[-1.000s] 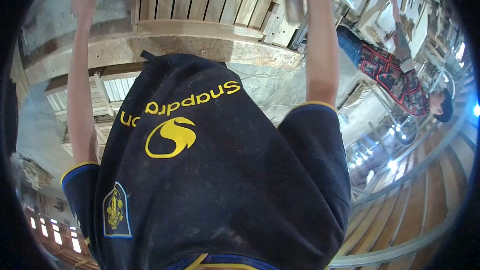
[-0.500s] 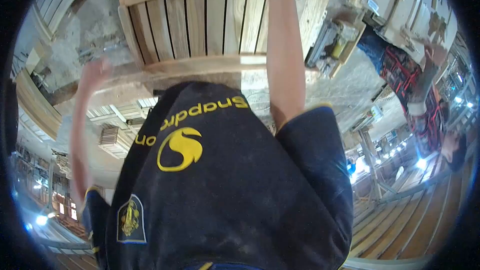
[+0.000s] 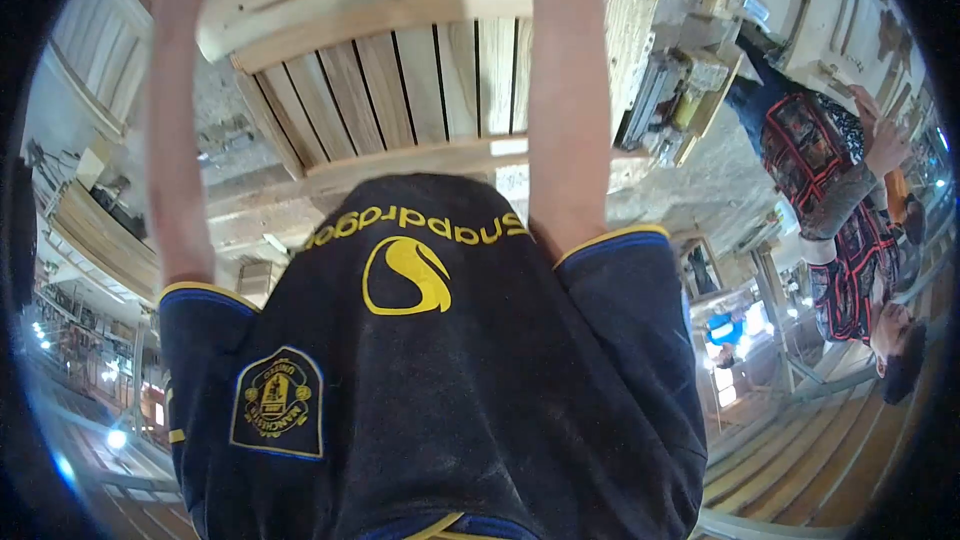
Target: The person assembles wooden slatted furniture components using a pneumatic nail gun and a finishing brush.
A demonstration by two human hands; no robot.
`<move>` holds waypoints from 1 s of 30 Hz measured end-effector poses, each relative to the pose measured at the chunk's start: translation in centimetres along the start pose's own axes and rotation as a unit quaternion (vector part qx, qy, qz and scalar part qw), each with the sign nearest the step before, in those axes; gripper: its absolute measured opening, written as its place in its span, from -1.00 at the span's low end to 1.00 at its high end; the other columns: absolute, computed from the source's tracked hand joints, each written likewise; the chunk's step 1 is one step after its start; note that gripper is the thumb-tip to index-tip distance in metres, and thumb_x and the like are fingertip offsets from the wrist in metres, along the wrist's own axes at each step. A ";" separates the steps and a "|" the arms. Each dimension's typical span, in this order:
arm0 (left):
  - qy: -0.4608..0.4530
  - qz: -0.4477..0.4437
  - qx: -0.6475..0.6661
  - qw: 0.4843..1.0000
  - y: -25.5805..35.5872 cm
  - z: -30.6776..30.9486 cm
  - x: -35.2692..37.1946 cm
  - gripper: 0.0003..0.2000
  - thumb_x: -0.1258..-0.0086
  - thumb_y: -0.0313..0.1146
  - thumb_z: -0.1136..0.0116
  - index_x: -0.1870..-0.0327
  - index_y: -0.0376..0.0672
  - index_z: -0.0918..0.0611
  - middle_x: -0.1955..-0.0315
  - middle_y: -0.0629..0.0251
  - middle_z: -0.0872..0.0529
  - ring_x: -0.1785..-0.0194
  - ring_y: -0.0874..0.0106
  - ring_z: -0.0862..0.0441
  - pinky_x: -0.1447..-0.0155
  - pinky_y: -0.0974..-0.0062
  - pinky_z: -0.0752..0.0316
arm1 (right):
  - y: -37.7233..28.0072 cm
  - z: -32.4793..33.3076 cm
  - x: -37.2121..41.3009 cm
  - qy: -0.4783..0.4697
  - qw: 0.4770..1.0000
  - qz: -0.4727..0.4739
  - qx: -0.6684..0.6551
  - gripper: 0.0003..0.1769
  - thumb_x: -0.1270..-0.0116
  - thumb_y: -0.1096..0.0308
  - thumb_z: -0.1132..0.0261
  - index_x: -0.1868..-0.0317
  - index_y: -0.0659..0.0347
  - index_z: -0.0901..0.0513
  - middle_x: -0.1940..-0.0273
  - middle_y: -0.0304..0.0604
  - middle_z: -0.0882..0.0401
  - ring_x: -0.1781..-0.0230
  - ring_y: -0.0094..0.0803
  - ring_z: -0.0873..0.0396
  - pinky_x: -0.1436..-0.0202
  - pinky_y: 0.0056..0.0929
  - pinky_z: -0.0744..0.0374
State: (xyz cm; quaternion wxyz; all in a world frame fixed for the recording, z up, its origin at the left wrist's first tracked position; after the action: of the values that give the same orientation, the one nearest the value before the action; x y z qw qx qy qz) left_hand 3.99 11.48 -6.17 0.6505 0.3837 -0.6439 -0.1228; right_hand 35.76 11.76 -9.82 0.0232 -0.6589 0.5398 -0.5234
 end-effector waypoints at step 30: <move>0.309 -0.192 -0.504 0.783 -24.8 18.5 24.0 -0.74 -0.18 -0.43 -0.08 0.10 -0.24 -0.44 0.20 -0.08 -0.55 0.15 -0.08 -0.55 0.09 0.05 -0.49 | 12.0 -0.6 12.8 -0.115 0.581 0.326 0.736 -0.13 -0.29 -0.14 -0.09 -0.42 0.29 -0.10 -0.45 0.15 0.05 -0.47 -0.01 0.03 -0.44 -0.05 -0.07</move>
State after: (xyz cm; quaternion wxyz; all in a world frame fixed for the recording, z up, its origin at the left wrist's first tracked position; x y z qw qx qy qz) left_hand -1.54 -27.25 -6.90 0.8782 0.1343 -0.1672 -0.4275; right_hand 25.48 -2.33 -8.19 0.7315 -0.2497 0.1407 -0.6187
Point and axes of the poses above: each hand's wrist, its own x-axis away from the middle knuckle, its own z-axis out of the back of the hand, y = z × x, the point moved 6 cm from there along -x, towards the middle knuckle
